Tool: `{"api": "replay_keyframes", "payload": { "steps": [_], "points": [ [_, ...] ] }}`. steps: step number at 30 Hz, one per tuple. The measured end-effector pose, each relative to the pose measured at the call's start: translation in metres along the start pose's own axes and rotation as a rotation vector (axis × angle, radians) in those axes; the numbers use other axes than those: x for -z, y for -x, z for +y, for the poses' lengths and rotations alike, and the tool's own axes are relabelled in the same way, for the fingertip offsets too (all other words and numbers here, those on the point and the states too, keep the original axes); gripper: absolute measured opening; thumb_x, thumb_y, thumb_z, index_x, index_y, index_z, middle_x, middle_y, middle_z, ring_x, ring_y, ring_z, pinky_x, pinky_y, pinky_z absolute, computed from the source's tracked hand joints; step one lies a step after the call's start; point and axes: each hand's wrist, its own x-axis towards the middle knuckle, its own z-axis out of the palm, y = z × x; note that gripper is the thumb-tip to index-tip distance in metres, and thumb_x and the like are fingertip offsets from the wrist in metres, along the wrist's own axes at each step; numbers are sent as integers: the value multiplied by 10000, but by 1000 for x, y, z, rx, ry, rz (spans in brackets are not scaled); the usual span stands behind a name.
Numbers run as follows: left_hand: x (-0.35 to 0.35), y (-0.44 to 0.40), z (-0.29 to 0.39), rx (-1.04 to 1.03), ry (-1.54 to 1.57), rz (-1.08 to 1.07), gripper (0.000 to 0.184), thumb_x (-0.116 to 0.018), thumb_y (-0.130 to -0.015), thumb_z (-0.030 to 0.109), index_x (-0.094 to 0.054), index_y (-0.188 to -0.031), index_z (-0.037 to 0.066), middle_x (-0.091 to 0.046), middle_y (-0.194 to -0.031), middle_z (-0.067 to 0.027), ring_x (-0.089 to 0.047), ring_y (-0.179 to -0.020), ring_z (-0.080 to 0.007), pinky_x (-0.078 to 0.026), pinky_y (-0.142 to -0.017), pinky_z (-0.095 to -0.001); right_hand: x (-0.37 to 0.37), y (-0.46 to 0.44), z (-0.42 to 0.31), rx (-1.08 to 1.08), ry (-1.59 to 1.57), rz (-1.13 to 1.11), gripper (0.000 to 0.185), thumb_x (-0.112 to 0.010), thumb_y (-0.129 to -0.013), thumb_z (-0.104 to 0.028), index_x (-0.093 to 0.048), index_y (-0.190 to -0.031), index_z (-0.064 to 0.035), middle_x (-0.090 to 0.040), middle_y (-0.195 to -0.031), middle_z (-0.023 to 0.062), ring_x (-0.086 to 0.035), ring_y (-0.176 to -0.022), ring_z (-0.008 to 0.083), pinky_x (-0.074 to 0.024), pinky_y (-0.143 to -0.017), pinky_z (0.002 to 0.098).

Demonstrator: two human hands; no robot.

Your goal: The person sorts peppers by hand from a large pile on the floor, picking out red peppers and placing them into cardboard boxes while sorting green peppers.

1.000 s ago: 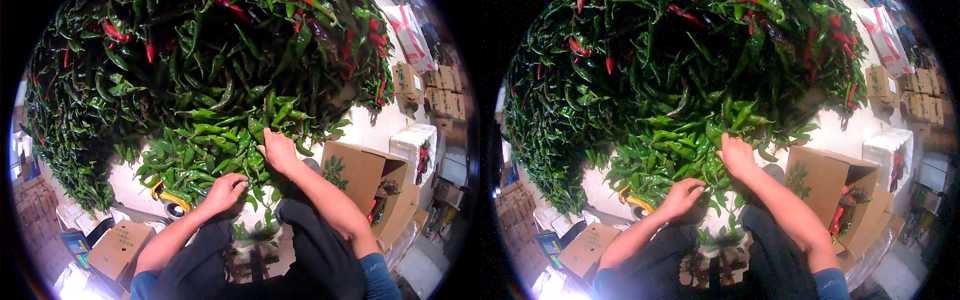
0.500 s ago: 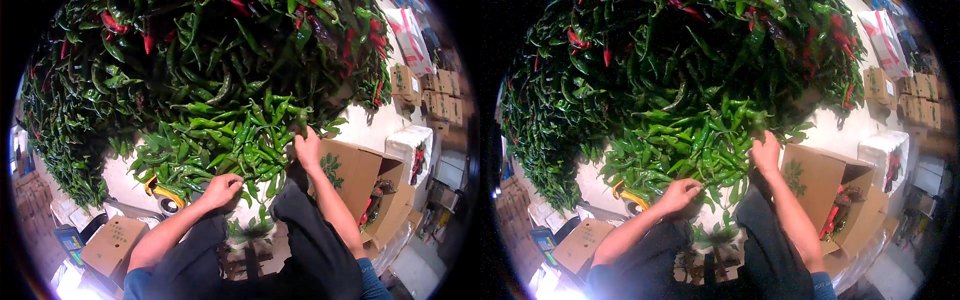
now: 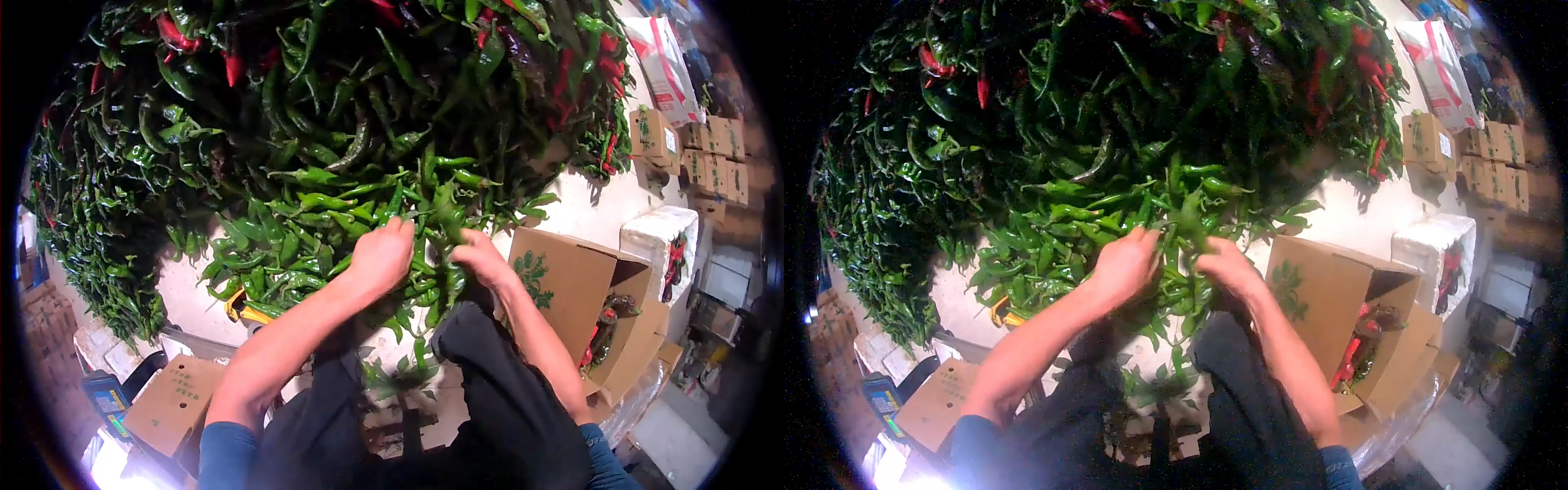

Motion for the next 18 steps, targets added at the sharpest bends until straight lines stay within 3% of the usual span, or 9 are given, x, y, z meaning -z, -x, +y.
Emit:
{"api": "replay_keyframes", "payload": {
  "steps": [2, 3, 4, 8, 13, 18],
  "points": [
    [-18, -29, -3, -86, -262, -57, 265, -663, -748, 81, -585, -983, -15, -604, -898, -175, -695, -717, -300, -559, -569, -403, 16, 7, -14, -11, -382, -64, 268, -586, -733, -83, -630, -986, -4, -623, -824, 90, -585, -714, 182, -479, -636, 300],
    [-30, -39, -7, -82, -338, -56, 232, -664, -744, 85, -608, -950, -6, -614, -902, -168, -699, -702, -283, -556, -556, -399, 17, 14, -23, -30, -530, -65, 227, -562, -733, -78, -605, -943, -7, -591, -795, 98, -579, -723, 202, -487, -666, 320],
    [-36, -49, -7, -78, -412, -52, 200, -665, -739, 89, -632, -917, 4, -624, -906, -161, -703, -686, -266, -553, -543, -394, 15, 19, -32, 22, -460, -61, 237, -561, -732, -212, -572, -864, -15, -573, -723, 109, -505, -651, 210, -427, -597, 319],
    [-46, -60, -17, -135, -453, -98, 130, -641, -766, 110, -677, -873, 45, -650, -945, -156, -713, -691, -254, -547, -547, -386, 9, 29, -40, 81, -868, -287, 266, -541, -805, -240, -578, -944, -16, -565, -744, 114, -518, -700, 285, -448, -623, 419],
    [-28, -46, -21, -81, -199, 7, 76, -605, -805, 113, -646, -829, 54, -622, -886, -169, -669, -690, -344, -537, -598, -465, 25, 28, -41, 101, -1209, -648, 397, -474, -855, -210, -576, -1150, 36, -580, -824, 195, -546, -551, 256, -432, -434, 358],
    [-8, -27, -15, 13, 127, 54, 202, -641, -896, 222, -659, -830, 32, -606, -829, -178, -636, -769, -395, -513, -677, -506, 24, 36, -56, 166, -1224, -777, 434, -461, -871, -194, -530, -1196, 85, -581, -823, 225, -524, -439, 231, -389, -353, 313]
  ]
}}
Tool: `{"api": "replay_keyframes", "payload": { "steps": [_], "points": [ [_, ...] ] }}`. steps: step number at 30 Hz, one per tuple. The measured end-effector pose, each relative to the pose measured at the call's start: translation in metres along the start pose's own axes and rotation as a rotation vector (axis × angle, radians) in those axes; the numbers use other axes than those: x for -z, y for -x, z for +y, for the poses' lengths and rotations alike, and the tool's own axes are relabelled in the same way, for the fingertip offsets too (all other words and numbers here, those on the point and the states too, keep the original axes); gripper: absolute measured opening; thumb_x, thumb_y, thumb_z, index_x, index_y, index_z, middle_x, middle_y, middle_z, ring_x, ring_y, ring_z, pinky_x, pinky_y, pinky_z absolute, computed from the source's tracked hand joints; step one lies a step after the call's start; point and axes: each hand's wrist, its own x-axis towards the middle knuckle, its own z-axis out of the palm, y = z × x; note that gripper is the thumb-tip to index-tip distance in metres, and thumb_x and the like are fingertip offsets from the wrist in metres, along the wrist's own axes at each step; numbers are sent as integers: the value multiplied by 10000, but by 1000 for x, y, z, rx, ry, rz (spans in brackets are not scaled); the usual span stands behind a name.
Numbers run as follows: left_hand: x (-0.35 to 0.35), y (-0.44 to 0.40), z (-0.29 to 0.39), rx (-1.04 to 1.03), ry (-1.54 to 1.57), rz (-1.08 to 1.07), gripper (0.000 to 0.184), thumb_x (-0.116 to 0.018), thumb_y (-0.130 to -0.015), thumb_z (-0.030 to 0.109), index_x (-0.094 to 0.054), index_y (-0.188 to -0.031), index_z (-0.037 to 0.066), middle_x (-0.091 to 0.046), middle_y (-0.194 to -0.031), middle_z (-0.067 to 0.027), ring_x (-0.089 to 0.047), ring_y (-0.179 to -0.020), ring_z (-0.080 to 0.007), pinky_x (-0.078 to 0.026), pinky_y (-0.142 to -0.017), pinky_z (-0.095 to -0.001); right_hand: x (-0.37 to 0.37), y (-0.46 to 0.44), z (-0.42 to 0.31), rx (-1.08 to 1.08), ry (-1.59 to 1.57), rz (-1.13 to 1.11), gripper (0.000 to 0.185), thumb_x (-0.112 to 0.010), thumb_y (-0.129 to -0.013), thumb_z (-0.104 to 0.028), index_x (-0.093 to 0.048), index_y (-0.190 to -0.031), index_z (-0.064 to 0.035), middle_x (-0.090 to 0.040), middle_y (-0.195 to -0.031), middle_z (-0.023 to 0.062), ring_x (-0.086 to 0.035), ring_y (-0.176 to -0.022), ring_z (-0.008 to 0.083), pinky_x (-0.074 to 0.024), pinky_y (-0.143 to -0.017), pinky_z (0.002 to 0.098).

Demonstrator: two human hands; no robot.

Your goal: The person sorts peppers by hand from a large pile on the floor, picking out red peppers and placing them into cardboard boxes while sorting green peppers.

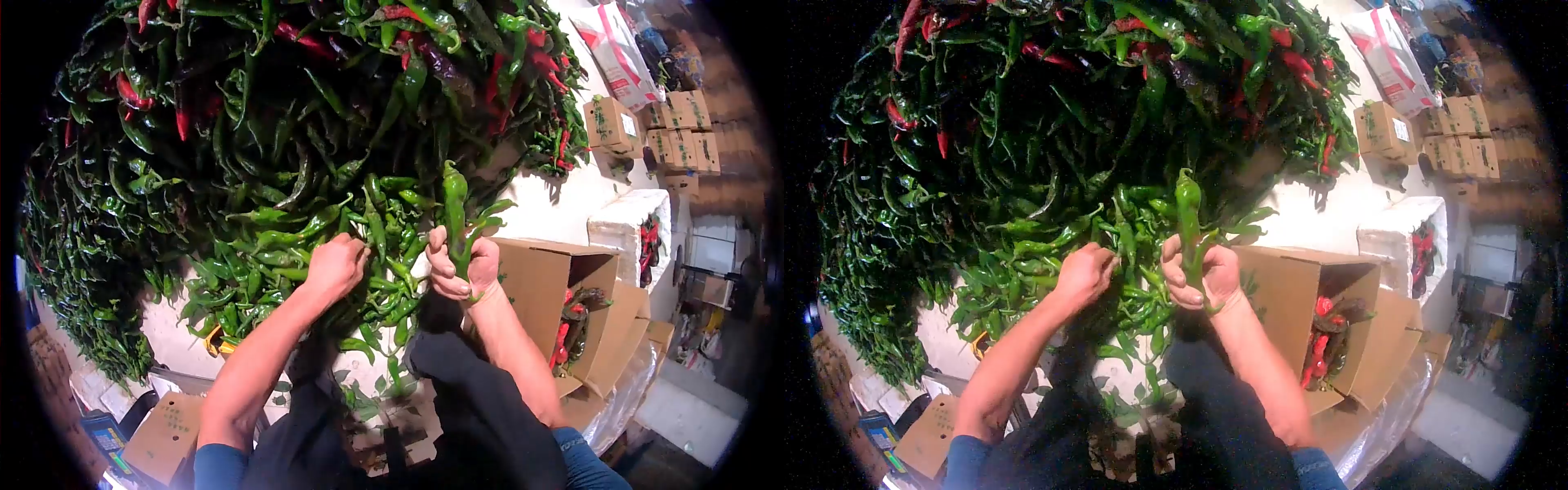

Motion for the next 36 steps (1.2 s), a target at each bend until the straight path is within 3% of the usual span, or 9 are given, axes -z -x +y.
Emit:
{"api": "replay_keyframes", "payload": {
  "steps": [6, 8, 10, 12, 16, 20, 24, 28, 36],
  "points": [
    [10, -3, 4, 75, 392, 320, 231, -628, -928, 186, -689, -1000, -25, -692, -868, -146, -679, -855, -259, -525, -771, -357, -4, 4, 0, 32, 149, 69, 417, -523, -854, -189, -554, -1182, 66, -584, -763, 200, -564, -529, 247, -413, -396, 315],
    [29, -1, 29, 391, 790, 129, 196, -617, -947, 153, -680, -1008, -23, -697, -854, -117, -681, -762, -197, -533, -696, -323, -23, 3, -4, 20, 472, 219, 456, -542, -854, -137, -525, -1258, 72, -611, -873, 202, -586, -633, 278, -477, -478, 349],
    [39, 11, 39, 157, 631, -32, 184, -618, -953, 142, -672, -1017, -22, -702, -853, -102, -682, -709, -157, -538, -650, -303, -55, -4, 3, 32, 856, 529, 454, -570, -872, -102, -518, -1295, 55, -631, -920, 192, -603, -673, 230, -499, -527, 313],
    [31, 37, 47, -76, 458, -232, 192, -622, -939, 168, -679, -1042, 16, -705, -900, -144, -703, -807, -270, -557, -737, -375, -67, -1, 10, 98, 976, 572, 538, -573, -929, -76, -425, -1435, 33, -632, -979, 139, -608, -758, 160, -504, -616, 270],
    [-13, 111, 50, -296, 281, -1198, 476, -651, -903, 245, -578, -1343, 79, -678, -1156, -195, -664, -1039, -355, -521, -926, -433, -85, 18, 22, 232, 1020, 590, 668, -580, -959, -43, -269, -1549, -1, -607, -1204, 112, -600, -914, 148, -517, -709, 282],
    [-66, 207, 9, -383, 364, -1366, 707, -702, -882, 328, -430, -1470, 46, -570, -1362, -209, -547, -1254, -371, -436, -1064, -425, -92, 35, 26, 284, 1047, 598, 672, -602, -927, -14, -309, -1531, 11, -569, -1334, 107, -612, -1015, 160, -522, -765, 276],
    [-34, 160, 9, -69, 400, -872, 514, -677, -885, 303, -577, -1319, 45, -632, -1225, -228, -604, -1124, -407, -489, -970, -449, -92, 44, 30, 366, 1203, 683, 640, -607, -893, 8, -385, -1493, 31, -586, -1324, 110, -607, -1098, 154, -502, -905, 269],
    [-10, 120, 19, 177, 601, -458, 448, -667, -924, 274, -600, -1278, 8, -680, -1166, -169, -654, -1081, -267, -504, -950, -360, -101, 48, 36, 446, 1345, 784, 558, -590, -855, 37, -513, -1408, 31, -595, -1338, 108, -560, -1197, 157, -413, -1055, 289],
    [-8, 125, 30, 332, 705, -558, 397, -670, -944, 266, -630, -1251, 17, -699, -1088, -100, -632, -951, -172, -509, -876, -323, -122, 60, 42, 541, 1457, 795, 526, -594, -822, 51, -550, -1347, 47, -600, -1298, 104, -563, -1204, 161, -425, -1054, 295]
  ]
}}
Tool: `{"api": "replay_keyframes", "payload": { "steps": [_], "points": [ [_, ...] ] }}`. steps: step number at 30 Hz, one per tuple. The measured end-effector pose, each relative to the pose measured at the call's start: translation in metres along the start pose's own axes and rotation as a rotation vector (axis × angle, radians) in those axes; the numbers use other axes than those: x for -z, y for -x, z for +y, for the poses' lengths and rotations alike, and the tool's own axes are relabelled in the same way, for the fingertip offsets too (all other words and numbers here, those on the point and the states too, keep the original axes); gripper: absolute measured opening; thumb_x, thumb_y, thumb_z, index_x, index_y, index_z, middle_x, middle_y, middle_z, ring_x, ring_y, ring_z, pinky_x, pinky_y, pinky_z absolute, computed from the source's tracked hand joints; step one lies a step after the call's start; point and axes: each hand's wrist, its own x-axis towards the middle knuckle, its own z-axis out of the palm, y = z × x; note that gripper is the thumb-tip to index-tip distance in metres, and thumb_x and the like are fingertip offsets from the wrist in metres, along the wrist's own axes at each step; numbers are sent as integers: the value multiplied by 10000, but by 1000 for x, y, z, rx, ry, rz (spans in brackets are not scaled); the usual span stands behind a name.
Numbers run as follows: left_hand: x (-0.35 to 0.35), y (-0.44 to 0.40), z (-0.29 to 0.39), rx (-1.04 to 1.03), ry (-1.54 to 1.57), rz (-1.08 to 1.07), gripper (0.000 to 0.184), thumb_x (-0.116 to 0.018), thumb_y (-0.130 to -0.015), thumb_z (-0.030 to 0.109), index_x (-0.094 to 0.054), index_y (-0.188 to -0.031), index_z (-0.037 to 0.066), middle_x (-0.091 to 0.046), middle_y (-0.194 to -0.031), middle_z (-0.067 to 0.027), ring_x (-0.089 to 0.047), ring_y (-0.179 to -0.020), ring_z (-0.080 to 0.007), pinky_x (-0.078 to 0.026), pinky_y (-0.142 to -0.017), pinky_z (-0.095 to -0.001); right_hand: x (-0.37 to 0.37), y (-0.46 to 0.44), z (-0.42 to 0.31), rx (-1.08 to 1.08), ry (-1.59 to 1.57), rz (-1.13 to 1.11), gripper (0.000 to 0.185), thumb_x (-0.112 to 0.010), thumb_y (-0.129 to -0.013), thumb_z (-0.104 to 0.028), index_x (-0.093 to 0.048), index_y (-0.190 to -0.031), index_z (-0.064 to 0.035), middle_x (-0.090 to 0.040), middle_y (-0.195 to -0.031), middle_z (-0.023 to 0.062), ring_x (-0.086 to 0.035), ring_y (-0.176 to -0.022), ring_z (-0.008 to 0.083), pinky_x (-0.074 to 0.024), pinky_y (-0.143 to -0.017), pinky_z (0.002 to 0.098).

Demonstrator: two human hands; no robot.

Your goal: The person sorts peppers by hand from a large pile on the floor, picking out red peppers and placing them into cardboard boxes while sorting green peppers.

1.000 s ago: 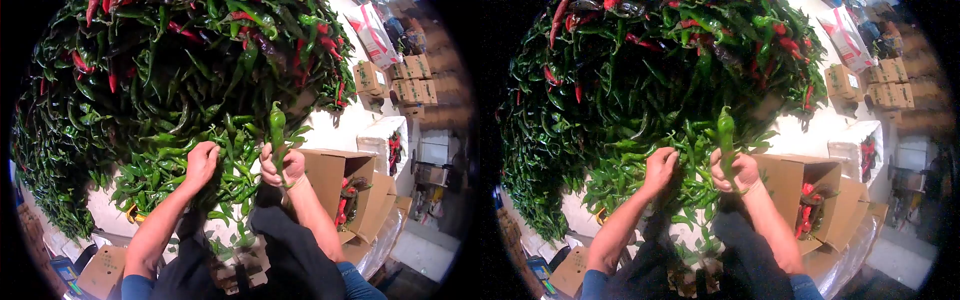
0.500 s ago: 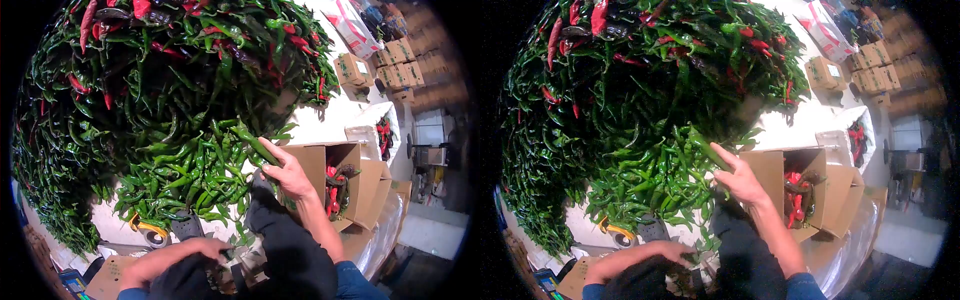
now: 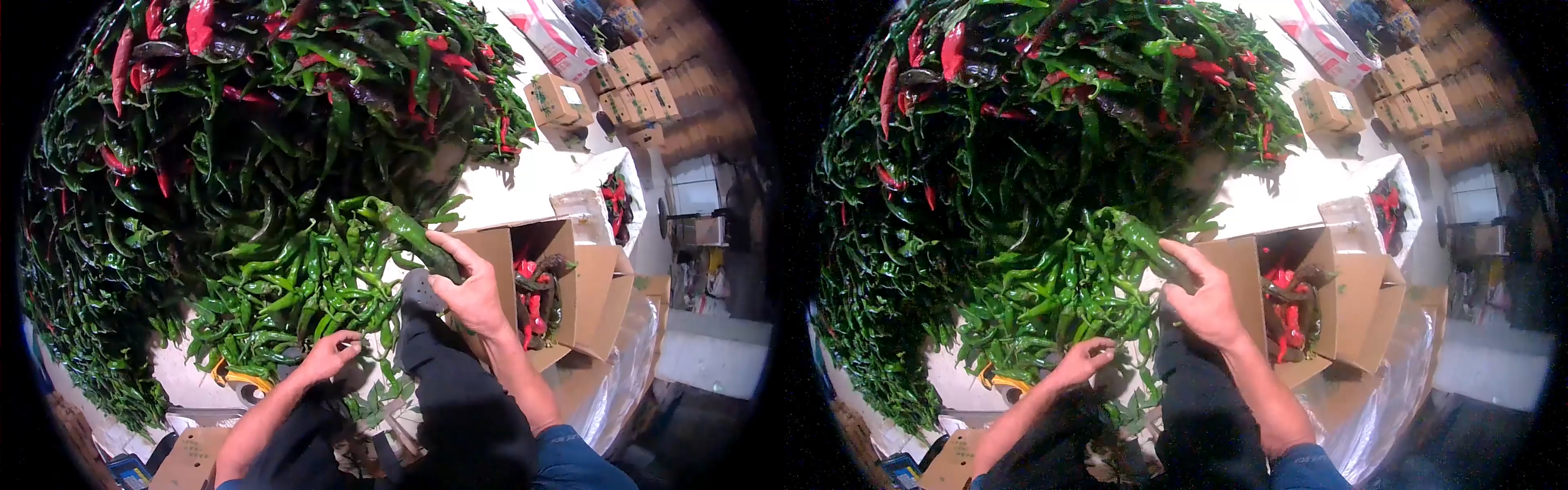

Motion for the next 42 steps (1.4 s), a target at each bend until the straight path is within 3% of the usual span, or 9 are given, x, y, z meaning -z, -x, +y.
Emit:
{"api": "replay_keyframes", "payload": {
  "steps": [9, 14, 19, 24, 27, 31, 35, 39, 42],
  "points": [
    [1, 8, -17, 39, 115, 23, 390, -669, -957, 266, -640, -1241, -1, -696, -1050, -64, -604, -923, -117, -496, -829, -275, 1, 11, 10, -144, -98, 106, 555, -630, -809, 62, -529, -1354, 53, -647, -1170, 98, -639, -998, 127, -517, -882, 251],
    [35, 34, 0, -21, 437, 399, 230, -649, -954, 138, -668, -1140, 4, -704, -997, -42, -637, -880, -107, -503, -791, -254, -19, -27, 38, -342, -457, 82, 528, -616, -810, 90, -527, -1331, 70, -691, -1015, 152, -702, -813, 198, -573, -751, 280],
    [72, 67, -33, -93, 395, 1040, 307, -670, -915, 98, -617, -1195, -16, -677, -1072, -85, -633, -965, -143, -504, -865, -275, -76, -56, 41, -33, 48, -192, 442, -664, -813, 57, -639, -1248, -17, -649, -1221, 57, -597, -1115, 157, -506, -952, 296],
    [110, 80, -70, 43, 146, 1336, 595, -711, -886, 153, -466, -1387, -53, -579, -1290, -201, -559, -1194, -249, -441, -1034, -355, -146, -69, 27, 581, 443, -392, 464, -606, -783, 91, -573, -1226, -41, -551, -1257, 203, -571, -1148, 388, -479, -987, 391],
    [123, 77, -63, -29, 293, 1159, 687, -682, -916, 288, -405, -1444, -54, -459, -1443, -252, -482, -1308, -289, -369, -1106, -367, -169, -91, 48, 801, 610, -663, 527, -574, -787, 104, -492, -1292, -18, -431, -1361, 288, -484, -1224, 476, -454, -1029, 423],
    [128, 20, -70, 33, 200, 1074, 860, -655, -907, 490, -297, -1538, 28, -362, -1519, -250, -349, -1416, -367, -262, -1179, -419, -177, -102, 122, 408, 800, -761, 971, -788, -735, -382, -284, -1488, -32, -183, -1567, 304, -269, -1423, 484, -261, -1163, 561],
    [154, 29, -46, 178, 19, 1135, 973, -638, -860, 620, -253, -1556, 58, -382, -1503, -220, -405, -1366, -393, -343, -1130, -466, -198, -81, 144, 221, 574, -423, 1002, -778, -813, -381, -201, -1537, 3, -188, -1584, 300, -196, -1493, 390, -188, -1213, 417],
    [167, 21, -63, 199, -103, 1008, 1038, -658, -810, 667, -228, -1574, 111, -288, -1597, -183, -382, -1423, -344, -334, -1153, -420, -216, -75, 143, 77, 604, -295, 1075, -801, -776, -436, -181, -1556, -30, -115, -1608, 292, -183, -1489, 423, -218, -1206, 447],
    [167, 13, -69, 17, 0, 849, 1109, -763, -788, 554, -204, -1543, -36, -274, -1572, -269, -310, -1454, -364, -274, -1189, -411, -228, -70, 135, -9, 524, -297, 1122, -855, -720, -415, -199, -1566, -79, -83, -1599, 324, -214, -1478, 432, -267, -1188, 442]
  ]
}}
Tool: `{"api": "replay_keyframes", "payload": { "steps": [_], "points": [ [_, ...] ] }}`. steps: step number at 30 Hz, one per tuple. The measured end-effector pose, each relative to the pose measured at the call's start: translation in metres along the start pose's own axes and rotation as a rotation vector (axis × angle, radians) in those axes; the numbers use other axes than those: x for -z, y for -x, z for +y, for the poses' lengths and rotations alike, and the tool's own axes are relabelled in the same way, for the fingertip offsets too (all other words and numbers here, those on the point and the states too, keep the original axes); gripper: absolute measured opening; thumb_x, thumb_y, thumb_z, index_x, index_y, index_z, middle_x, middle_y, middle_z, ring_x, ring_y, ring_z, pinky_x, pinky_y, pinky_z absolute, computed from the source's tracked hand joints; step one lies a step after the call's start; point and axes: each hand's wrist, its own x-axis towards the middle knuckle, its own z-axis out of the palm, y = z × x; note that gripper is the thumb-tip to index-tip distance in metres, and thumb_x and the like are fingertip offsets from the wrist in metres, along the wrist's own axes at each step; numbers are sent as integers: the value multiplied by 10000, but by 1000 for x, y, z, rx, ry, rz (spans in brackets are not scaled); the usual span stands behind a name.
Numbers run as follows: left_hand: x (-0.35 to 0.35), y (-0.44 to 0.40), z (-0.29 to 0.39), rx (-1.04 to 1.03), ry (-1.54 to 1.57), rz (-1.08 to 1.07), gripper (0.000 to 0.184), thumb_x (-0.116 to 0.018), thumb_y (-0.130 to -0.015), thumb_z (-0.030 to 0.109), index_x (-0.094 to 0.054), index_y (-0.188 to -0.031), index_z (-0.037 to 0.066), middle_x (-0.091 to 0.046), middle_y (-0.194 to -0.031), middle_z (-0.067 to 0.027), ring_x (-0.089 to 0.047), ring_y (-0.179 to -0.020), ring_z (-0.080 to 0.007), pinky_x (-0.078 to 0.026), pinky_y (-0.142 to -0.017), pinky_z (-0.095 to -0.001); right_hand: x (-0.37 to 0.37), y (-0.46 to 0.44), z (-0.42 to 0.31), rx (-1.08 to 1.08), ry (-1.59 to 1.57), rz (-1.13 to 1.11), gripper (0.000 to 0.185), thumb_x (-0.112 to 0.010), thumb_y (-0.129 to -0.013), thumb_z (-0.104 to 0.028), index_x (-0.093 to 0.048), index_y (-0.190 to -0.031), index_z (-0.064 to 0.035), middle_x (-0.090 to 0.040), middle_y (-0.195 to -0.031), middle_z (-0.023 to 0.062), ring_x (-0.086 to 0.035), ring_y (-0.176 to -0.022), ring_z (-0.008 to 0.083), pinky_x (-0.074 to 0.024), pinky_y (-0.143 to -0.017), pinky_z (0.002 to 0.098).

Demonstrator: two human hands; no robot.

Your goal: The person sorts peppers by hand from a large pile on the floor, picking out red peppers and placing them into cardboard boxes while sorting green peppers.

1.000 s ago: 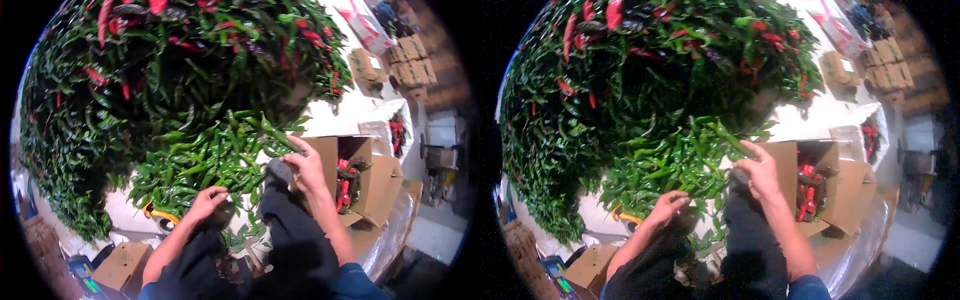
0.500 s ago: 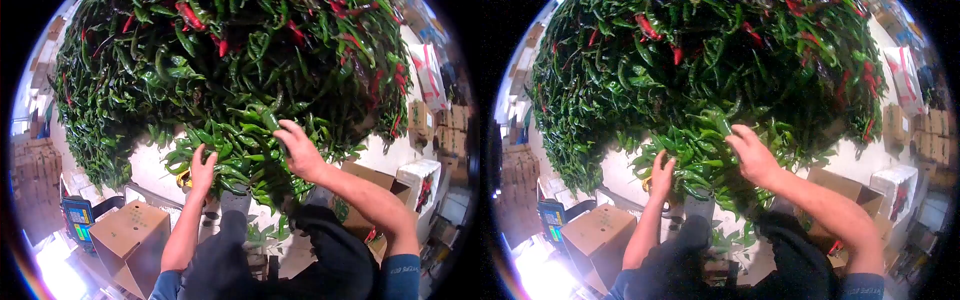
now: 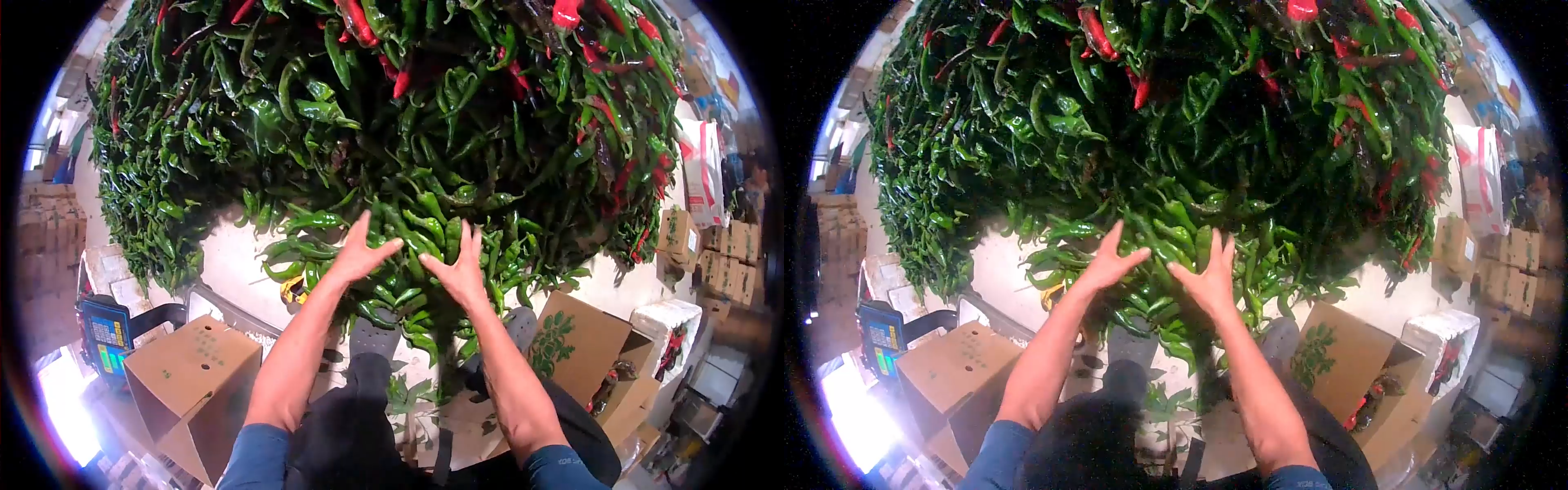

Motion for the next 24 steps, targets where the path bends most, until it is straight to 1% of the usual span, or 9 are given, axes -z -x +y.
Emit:
{"api": "replay_keyframes", "payload": {
  "steps": [4, 9, 11, 13, 14, 16, 19, 22, 24],
  "points": [
    [-16, 14, 14, -198, 221, -160, 1107, -838, -759, 435, -209, -1537, -40, -255, -1570, -265, -266, -1465, -352, -252, -1198, -415, -9, 8, 5, 21, -17, -92, 1133, -864, -699, -428, -216, -1566, -95, -77, -1568, 388, -181, -1488, 446, -278, -1178, 443],
    [-13, 7, 28, 33, 298, -138, 1159, -859, -750, 405, -147, -1560, -21, -254, -1584, -242, -326, -1436, -311, -308, -1170, -387, -1, -27, 4, -156, -286, -215, 987, -824, -771, -406, -323, -1493, 46, -243, -1546, 333, -282, -1451, 400, -294, -1168, 416],
    [-16, 19, 45, 110, 337, -165, 1122, -837, -791, 335, -107, -1568, -13, -359, -1533, -218, -412, -1372, -268, -360, -1130, -358, -7, -22, 21, -115, -189, -216, 945, -808, -787, -371, -327, -1504, 15, -282, -1526, 319, -316, -1430, 393, -299, -1166, 413],
    [-34, 33, 50, -9, 355, -144, 1066, -818, -819, 283, -117, -1578, 18, -439, -1486, -194, -494, -1291, -233, -401, -1093, -341, 2, -1, -3, -9, -193, -274, 876, -775, -808, -301, -333, -1524, -54, -335, -1512, 269, -327, -1426, 387, -297, -1170, 403],
    [-47, 40, 52, -150, 448, -70, 1031, -813, -810, 241, -156, -1578, 38, -420, -1494, -187, -478, -1299, -222, -385, -1106, -354, -2, 10, 6, 21, -239, -247, 857, -761, -809, -231, -328, -1533, -81, -349, -1520, 226, -332, -1430, 365, -282, -1179, 395],
    [-44, 51, 60, -61, 534, -147, 990, -810, -790, 226, -220, -1564, 44, -375, -1515, -179, -413, -1361, -243, -345, -1141, -375, 5, 20, 8, -51, -416, -292, 805, -731, -829, -164, -337, -1524, -71, -352, -1532, 188, -331, -1438, 341, -276, -1182, 383],
    [-45, 75, 84, -148, 440, -54, 878, -801, -763, 241, -360, -1502, 68, -381, -1476, -183, -391, -1379, -304, -330, -1153, -384, 17, 32, 2, 245, -83, -208, 700, -643, -845, -26, -378, -1492, -55, -379, -1527, 143, -375, -1414, 280, -316, -1162, 367],
    [-40, 88, 102, -261, 402, -27, 775, -774, -749, 200, -442, -1438, 70, -428, -1432, -170, -426, -1352, -307, -351, -1140, -389, 29, 43, -6, -21, -384, -300, 694, -632, -838, 0, -384, -1484, -44, -429, -1491, 137, -423, -1378, 260, -338, -1147, 358],
    [-35, 102, 119, -335, 400, 44, 753, -768, -738, 210, -471, -1415, 69, -469, -1385, -172, -472, -1306, -325, -392, -1109, -388, 48, 60, -41, 25, -315, -240, 675, -595, -852, 18, -369, -1487, -32, -500, -1416, 147, -497, -1304, 255, -378, -1110, 343]
  ]
}}
